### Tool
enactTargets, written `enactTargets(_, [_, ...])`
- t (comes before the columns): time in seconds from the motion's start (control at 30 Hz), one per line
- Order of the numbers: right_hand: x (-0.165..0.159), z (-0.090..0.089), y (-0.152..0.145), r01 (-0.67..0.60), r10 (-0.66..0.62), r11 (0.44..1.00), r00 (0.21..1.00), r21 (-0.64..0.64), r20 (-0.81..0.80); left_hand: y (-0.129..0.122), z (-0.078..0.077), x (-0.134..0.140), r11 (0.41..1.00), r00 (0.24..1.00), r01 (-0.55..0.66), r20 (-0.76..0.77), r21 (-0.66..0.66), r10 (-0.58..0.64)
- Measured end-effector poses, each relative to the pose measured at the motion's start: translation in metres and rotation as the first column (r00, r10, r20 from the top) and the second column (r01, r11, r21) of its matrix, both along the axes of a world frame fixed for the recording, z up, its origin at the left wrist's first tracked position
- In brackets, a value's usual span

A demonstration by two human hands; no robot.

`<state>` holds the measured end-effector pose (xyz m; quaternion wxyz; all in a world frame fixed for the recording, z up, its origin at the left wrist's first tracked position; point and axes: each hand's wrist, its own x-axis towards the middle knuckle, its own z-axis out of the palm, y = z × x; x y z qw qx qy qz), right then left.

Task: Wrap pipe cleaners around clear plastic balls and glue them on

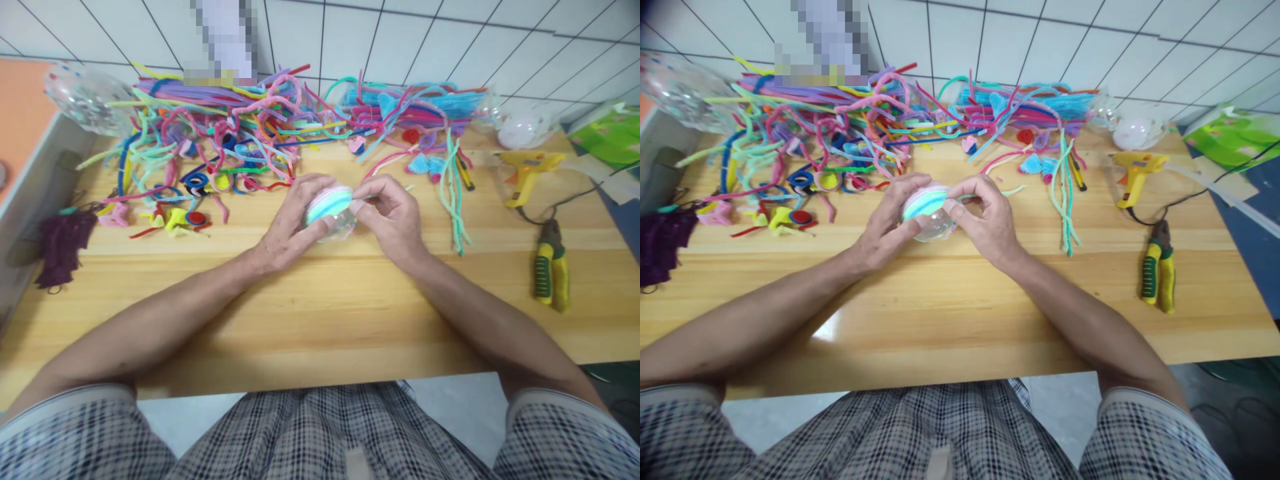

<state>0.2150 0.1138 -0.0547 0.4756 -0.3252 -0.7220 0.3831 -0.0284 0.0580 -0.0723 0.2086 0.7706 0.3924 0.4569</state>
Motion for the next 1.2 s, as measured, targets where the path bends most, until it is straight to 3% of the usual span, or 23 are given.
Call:
enactTargets(0.17, [-0.001, 0.0, -0.001, 0.019, -0.02, 0.999, 0.999, 0.047, 0.026, -0.001, 0.001, 0.007, 1.0, 0.999, -0.013, 0.05, 0.012, 0.013])
enactTargets(0.37, [-0.003, 0.006, -0.006, 0.012, -0.023, 0.992, 0.996, 0.122, 0.092, -0.003, 0.002, 0.012, 0.992, 0.982, -0.024, 0.184, -0.125, 0.047])
enactTargets(0.63, [-0.002, 0.011, -0.009, 0.0, -0.016, 0.988, 0.995, 0.154, 0.1, -0.006, -0.002, 0.013, 0.986, 0.971, -0.012, 0.235, -0.168, 0.052])
enactTargets(0.97, [-0.001, 0.015, -0.01, 0.024, -0.057, 0.978, 0.986, 0.209, 0.154, -0.005, -0.009, 0.013, 0.994, 0.976, -0.094, 0.193, -0.055, 0.103])
enactTargets(1.2, [-0.003, 0.019, -0.01, 0.025, -0.042, 0.994, 0.987, 0.11, 0.158, -0.003, -0.009, 0.01, 0.996, 0.988, -0.085, 0.129, -0.002, 0.084])
